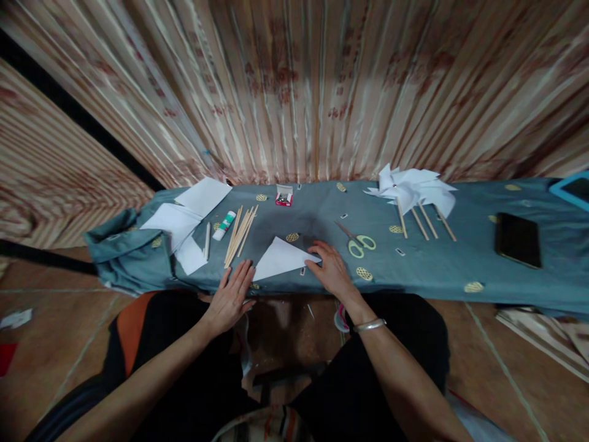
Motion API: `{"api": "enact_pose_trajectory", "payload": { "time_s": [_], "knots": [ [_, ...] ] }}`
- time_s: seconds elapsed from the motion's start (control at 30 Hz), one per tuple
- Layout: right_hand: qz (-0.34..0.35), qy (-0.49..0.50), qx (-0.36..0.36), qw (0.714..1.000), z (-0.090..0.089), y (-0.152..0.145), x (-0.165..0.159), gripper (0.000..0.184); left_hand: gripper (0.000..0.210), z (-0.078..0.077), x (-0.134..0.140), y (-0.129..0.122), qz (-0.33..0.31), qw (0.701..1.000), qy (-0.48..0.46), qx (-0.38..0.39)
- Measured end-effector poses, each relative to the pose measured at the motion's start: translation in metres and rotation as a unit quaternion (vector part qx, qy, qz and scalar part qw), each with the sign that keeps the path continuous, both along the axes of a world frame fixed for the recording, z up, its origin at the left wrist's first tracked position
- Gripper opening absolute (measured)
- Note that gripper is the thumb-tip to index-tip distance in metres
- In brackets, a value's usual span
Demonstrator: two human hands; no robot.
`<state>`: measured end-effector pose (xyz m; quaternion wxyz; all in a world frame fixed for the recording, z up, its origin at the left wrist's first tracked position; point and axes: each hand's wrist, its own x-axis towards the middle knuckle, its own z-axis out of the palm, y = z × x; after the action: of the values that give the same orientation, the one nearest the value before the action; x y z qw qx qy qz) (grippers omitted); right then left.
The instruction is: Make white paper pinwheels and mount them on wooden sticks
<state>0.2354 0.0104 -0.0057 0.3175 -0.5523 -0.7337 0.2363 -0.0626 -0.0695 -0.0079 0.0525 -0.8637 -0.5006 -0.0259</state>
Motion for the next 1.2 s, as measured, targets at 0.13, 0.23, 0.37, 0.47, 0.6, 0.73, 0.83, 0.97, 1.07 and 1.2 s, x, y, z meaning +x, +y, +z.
{"api": "enact_pose_trajectory", "payload": {
  "time_s": [0.13, 0.23, 0.37, 0.47, 0.6, 0.73, 0.83, 0.97, 1.07, 1.2],
  "knots": [
    [-0.001, -0.004, -0.008, 1.000, 0.000, 0.000, -0.001, 0.019, 0.075, 0.000, 0.001, 0.000, 0.000, 1.000, -0.001, 0.003],
    [-0.009, 0.017, -0.017, 1.000, -0.001, 0.000, -0.001, 0.012, 0.075, 0.000, 0.001, 0.000, 0.002, 1.000, -0.005, 0.004],
    [-0.004, 0.052, -0.036, 0.998, 0.000, 0.003, 0.002, 0.008, 0.074, 0.000, 0.002, 0.000, 0.003, 1.000, -0.008, 0.011],
    [0.007, 0.065, -0.045, 0.997, 0.003, 0.006, 0.007, 0.010, 0.073, -0.002, 0.002, 0.001, 0.003, 1.000, -0.012, 0.013],
    [-0.018, 0.106, -0.022, 0.994, 0.009, 0.014, 0.019, 0.013, 0.075, -0.005, 0.001, 0.003, -0.002, 0.999, -0.043, 0.015],
    [-0.032, 0.151, 0.003, 0.988, 0.016, 0.019, 0.026, 0.019, 0.071, -0.002, 0.004, 0.008, -0.009, 0.989, -0.150, 0.010],
    [-0.036, 0.185, 0.005, 0.982, 0.020, 0.021, 0.023, 0.025, 0.065, 0.004, 0.011, 0.018, 0.036, 0.951, -0.303, -0.044],
    [-0.005, 0.218, -0.024, 0.976, 0.028, 0.020, 0.015, 0.027, 0.073, 0.016, 0.022, 0.044, 0.173, 0.764, -0.599, -0.164],
    [0.041, 0.236, -0.053, 0.969, 0.035, 0.017, 0.011, 0.027, 0.074, 0.030, 0.027, 0.064, 0.248, 0.541, -0.750, -0.287],
    [0.072, 0.238, -0.072, 0.966, 0.044, 0.011, 0.012, 0.029, 0.072, 0.046, 0.030, 0.075, 0.280, 0.424, -0.760, -0.405]
  ]
}}
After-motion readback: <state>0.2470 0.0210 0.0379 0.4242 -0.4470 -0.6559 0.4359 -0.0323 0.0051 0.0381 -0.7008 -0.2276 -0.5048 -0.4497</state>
